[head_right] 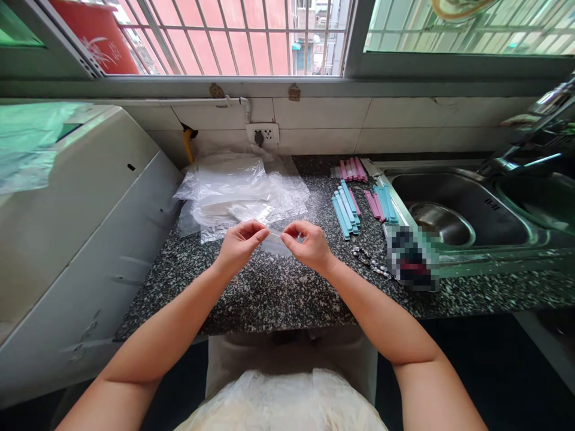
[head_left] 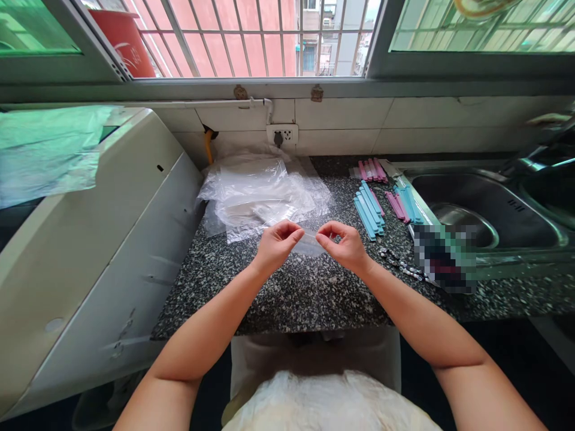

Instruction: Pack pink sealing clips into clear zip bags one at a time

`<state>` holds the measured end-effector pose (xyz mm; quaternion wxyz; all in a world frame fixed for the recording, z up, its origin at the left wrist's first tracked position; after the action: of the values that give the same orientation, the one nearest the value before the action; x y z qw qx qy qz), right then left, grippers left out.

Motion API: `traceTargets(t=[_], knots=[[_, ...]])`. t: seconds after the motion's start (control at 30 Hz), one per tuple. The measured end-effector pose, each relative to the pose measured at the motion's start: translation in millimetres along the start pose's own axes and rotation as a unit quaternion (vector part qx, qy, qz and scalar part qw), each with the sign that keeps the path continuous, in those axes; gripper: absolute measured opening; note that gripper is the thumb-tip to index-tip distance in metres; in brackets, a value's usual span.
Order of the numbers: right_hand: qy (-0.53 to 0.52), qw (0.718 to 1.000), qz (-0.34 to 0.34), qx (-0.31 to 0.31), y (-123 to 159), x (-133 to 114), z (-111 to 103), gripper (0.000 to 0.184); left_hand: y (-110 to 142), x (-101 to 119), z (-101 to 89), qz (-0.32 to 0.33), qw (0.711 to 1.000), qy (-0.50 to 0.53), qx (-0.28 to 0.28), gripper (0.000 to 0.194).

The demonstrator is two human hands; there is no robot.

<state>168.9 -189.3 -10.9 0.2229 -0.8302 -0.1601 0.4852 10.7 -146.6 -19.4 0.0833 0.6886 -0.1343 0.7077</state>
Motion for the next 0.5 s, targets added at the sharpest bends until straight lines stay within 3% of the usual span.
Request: traceTargets(t=[0.37, 0.5], knots=[[0.014, 1.000, 0.004, -0.006, 0.1, 2.4, 0.7, 0.013, -0.2, -0.6, 0.5, -0.011, 1.000, 0.000, -0.024, 0.021], [0.000, 1.000, 0.006, 0.002, -1.1, 1.2, -2.2, 0.013, -2.3, -0.5, -1.7, 0.011, 0.997, -0.051, -0.055, 0.023]])
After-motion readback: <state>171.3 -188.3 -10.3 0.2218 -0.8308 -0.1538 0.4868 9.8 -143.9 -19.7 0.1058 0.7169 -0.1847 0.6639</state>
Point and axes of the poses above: each hand's wrist, its own y-axis away from the middle knuckle, its own z-axis out of the palm, x = y × z, the point moved 2 cm from there along -y, towards the middle knuckle, and after that the axes turned 6 degrees about -z, right-handed, at the moved point
